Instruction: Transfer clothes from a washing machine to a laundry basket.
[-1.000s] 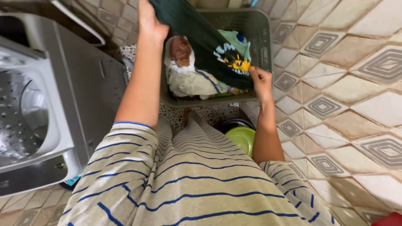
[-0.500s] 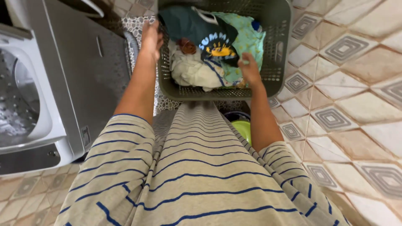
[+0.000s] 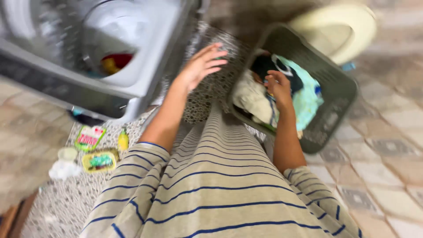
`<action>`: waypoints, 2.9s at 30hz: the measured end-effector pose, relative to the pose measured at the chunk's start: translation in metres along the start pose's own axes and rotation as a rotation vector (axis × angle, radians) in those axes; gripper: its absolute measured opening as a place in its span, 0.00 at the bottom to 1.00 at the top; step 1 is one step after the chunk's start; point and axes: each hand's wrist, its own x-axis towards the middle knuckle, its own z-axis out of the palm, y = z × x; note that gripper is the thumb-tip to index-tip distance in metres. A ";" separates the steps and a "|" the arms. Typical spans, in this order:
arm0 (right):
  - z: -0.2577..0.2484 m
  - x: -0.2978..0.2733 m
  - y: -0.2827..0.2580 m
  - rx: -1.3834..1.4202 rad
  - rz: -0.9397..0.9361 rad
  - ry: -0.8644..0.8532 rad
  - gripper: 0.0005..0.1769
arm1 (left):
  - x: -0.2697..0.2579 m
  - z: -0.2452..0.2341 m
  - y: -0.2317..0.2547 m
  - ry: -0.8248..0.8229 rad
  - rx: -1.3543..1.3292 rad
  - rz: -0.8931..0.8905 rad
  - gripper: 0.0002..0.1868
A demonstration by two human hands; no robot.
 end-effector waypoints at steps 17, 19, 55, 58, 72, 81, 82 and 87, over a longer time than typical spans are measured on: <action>0.439 0.030 -0.270 -0.241 -0.585 -0.938 0.10 | 0.042 -0.332 -0.038 1.069 -0.674 0.149 0.21; 0.495 0.090 -0.231 -0.292 -0.565 -0.998 0.09 | 0.097 -0.352 -0.090 1.274 -0.702 0.151 0.19; 0.614 0.181 -0.176 -0.029 0.304 -1.347 0.15 | 0.164 -0.384 -0.173 2.159 -0.924 0.190 0.29; 0.574 0.150 -0.230 0.142 0.084 -1.346 0.19 | 0.133 -0.363 -0.067 2.028 -0.671 0.510 0.25; 0.345 0.003 -0.273 0.667 -0.266 -0.822 0.08 | -0.034 -0.227 0.090 0.699 0.146 0.652 0.28; 0.183 -0.096 -0.250 0.821 -0.532 -0.288 0.07 | -0.057 -0.122 0.129 0.479 0.021 0.852 0.28; 0.167 -0.097 -0.240 0.818 -0.590 -0.218 0.07 | -0.061 -0.105 0.135 0.480 0.093 0.865 0.27; 0.073 -0.115 -0.201 0.796 -0.732 -0.011 0.06 | -0.053 -0.048 0.139 0.400 0.366 0.793 0.27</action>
